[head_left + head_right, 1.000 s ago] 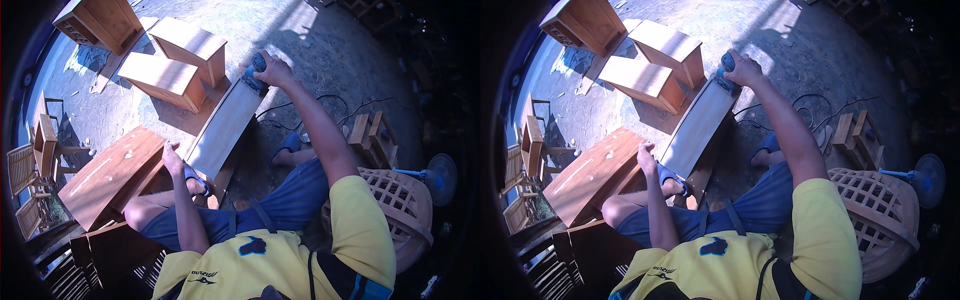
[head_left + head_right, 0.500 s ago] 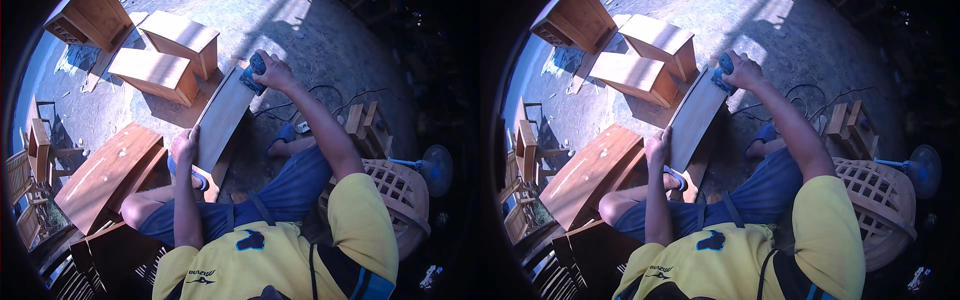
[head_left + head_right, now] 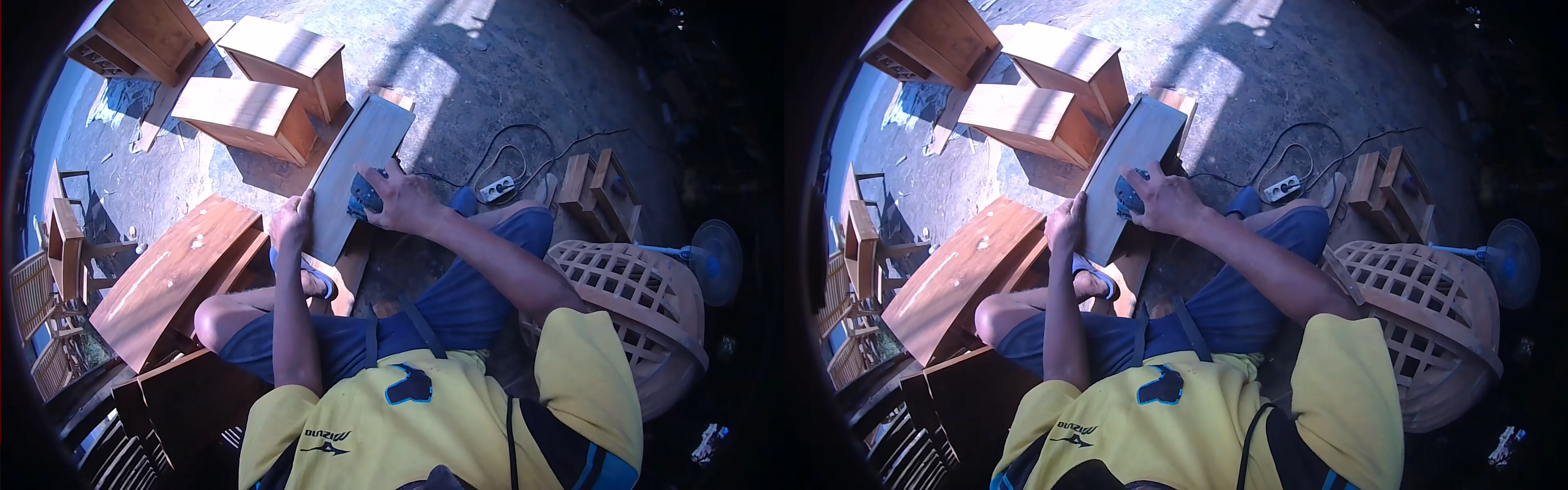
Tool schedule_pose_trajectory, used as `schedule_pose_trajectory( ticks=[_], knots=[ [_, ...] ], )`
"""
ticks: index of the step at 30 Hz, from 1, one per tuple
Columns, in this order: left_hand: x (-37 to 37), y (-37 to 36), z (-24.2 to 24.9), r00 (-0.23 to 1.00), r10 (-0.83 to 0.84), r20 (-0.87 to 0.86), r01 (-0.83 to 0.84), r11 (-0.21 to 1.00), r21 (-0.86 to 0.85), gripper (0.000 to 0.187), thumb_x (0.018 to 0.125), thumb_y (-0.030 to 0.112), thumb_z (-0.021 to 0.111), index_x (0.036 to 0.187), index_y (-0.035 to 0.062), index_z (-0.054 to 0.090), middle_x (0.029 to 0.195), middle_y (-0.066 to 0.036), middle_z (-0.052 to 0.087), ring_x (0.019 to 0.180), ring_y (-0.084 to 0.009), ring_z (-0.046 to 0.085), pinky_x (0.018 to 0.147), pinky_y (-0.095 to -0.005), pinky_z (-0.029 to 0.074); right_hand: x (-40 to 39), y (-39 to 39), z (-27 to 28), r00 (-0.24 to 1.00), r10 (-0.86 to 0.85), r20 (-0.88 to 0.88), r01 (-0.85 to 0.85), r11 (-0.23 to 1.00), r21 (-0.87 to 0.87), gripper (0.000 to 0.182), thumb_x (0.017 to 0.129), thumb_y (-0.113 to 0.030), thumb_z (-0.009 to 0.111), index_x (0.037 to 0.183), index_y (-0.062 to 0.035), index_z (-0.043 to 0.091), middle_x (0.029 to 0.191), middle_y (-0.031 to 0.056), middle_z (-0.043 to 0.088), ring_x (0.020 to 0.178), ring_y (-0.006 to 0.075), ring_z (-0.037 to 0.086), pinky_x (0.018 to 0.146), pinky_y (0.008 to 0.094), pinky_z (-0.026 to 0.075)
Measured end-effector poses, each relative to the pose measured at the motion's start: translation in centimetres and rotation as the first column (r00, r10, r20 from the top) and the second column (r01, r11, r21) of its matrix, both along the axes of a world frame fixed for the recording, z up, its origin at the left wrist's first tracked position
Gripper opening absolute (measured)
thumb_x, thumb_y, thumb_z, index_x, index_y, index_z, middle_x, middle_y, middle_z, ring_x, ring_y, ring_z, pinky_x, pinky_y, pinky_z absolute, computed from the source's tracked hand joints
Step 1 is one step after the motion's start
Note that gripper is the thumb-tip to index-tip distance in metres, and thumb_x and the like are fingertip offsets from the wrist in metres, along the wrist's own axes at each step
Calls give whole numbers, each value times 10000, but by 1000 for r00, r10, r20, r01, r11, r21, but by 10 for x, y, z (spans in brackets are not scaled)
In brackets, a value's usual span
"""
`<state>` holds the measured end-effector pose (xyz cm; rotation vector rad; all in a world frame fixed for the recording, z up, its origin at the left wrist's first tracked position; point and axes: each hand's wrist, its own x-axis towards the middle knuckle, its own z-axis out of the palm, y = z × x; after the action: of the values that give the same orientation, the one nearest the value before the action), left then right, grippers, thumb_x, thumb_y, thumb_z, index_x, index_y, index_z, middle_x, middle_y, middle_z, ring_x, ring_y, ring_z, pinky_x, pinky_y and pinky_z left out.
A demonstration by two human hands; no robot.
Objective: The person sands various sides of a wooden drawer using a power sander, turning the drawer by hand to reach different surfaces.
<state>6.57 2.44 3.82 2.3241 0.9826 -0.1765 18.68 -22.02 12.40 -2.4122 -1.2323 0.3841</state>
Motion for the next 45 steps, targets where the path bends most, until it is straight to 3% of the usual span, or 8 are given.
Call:
schedule_pose_trajectory(
  ticks=[7,13,18,21,26,31,38,45],
  knots=[
    [-5,8,-18,999,38,33,-37,999,-39,652,1043,695,434,1174,177,807,1136,-248,763,1150,-456,692,1011,-532,503,131,11,-1,891,-421,173,438,895,-80,832,818,-450,837,1499,-199,429,1244,314,624,1120,509,701,958,574,586],
    [-3,22,-40,958,203,203,-164,967,-194,735,1119,576,266,1103,105,830,1101,-184,795,1122,-429,706,1034,-496,491,17,41,-2,976,-209,65,212,977,-40,870,839,-417,827,1562,-178,406,1213,294,583,986,504,722,867,561,615],
    [-6,57,-88,955,206,212,-72,856,-512,601,1118,498,387,1133,78,818,1087,-213,795,1087,-342,747,1034,-415,509,-79,61,0,988,157,-18,-157,986,-46,862,824,-359,860,1543,-222,405,1176,249,559,891,473,738,802,543,636],
    [-6,64,-30,997,-75,34,82,954,-289,525,1095,465,458,1176,68,792,1078,-207,794,1084,-348,746,1029,-423,516,-41,61,6,1000,22,13,-21,998,-56,846,829,-375,852,1534,-221,411,1171,246,568,932,482,732,824,556,630],
    [-23,91,30,793,-589,-153,494,770,-404,421,1099,358,505,1336,73,705,1076,-127,792,1030,-260,732,994,-415,536,82,48,-6,938,-274,214,295,953,-70,851,826,-441,831,1515,-179,406,1228,313,598,1047,501,714,906,566,602],
    [-39,108,10,844,-523,-119,401,763,-507,393,992,97,598,1371,57,696,1189,-158,784,1060,-239,747,951,-395,575,84,59,-7,932,-288,221,311,948,-75,871,824,-446,824,1519,-134,401,1217,347,607,1041,518,703,907,586,589],
    [-14,115,7,809,-558,-182,367,723,-585,475,819,89,802,1286,33,731,1091,-147,798,1000,-220,768,815,-360,579,-100,90,4,997,67,47,-66,998,-20,874,845,-368,832,1567,-136,397,1126,273,561,875,492,716,753,549,634],
    [-25,113,9,849,-511,-135,352,737,-577,377,934,79,500,1217,65,748,1095,-95,806,944,-200,766,781,-374,570,-90,84,4,994,86,64,-85,996,-20,876,844,-350,837,1574,-145,398,1080,248,582,850,467,714,735,544,631]
  ],
)
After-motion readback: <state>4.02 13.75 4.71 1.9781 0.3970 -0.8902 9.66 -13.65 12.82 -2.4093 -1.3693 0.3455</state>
